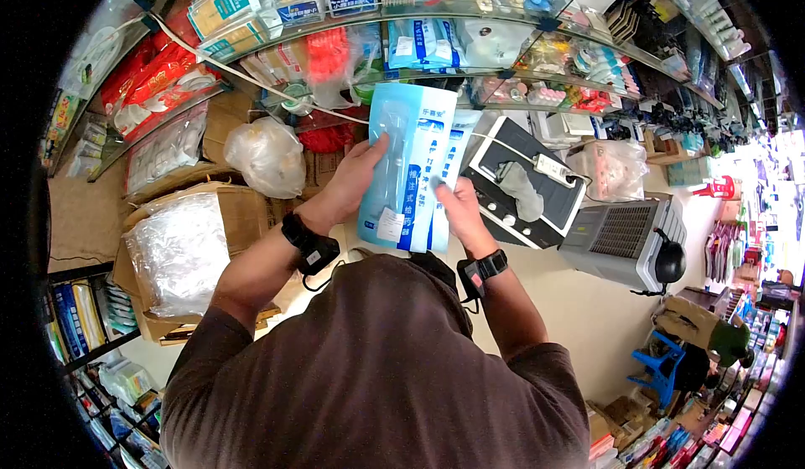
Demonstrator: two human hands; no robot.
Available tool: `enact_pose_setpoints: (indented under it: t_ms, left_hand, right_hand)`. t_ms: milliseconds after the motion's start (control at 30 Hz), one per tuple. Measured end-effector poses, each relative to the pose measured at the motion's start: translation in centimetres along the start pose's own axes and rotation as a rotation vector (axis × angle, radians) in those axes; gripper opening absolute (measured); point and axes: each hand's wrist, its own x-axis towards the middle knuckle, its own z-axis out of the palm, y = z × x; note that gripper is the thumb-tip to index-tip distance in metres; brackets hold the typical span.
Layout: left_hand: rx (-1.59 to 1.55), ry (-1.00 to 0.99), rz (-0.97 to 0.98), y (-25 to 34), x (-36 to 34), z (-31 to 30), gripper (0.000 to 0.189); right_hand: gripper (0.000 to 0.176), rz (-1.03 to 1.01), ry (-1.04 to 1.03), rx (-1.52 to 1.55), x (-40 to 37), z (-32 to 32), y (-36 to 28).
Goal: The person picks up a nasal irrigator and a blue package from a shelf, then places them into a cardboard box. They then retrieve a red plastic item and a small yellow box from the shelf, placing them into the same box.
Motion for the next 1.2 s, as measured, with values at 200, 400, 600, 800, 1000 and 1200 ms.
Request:
enact_pose_setpoints:
  t_ms: [200,400,600,800,1000,1200]
  left_hand:
    - [-0.168,-0.031,-0.055,-2.0,1.5,-0.9,0.046]
    - [-0.378,-0.141,-0.04,-2.1,0.5,-1.6,0.031]
    - [-0.355,-0.21,0.067,-1.4,0.0,-2.3,0.026]
    - [-0.295,-0.175,0.122,-1.4,0.5,-2.7,0.024]
    - [-0.291,0.089,0.173,-1.8,1.6,-2.4,0.023]
    - [-0.4,0.228,0.156,-1.6,3.6,-2.8,0.021]
  right_hand:
    - [0.016,0.054,-0.056,-0.29,0.1,1.4,-2.0]
    - [0.018,0.037,-0.082,-0.299,-0.3,1.7,-2.2]
    - [0.022,0.043,-0.122,-0.35,-0.6,2.1,-2.8]
    - [0.023,0.139,-0.059,-0.202,-0.1,2.3,-2.2]
    - [0.029,0.33,-0.053,-0.046,1.2,1.5,-0.8]
    - [0.057,0.254,-0.063,-0.057,0.9,1.9,-0.9]
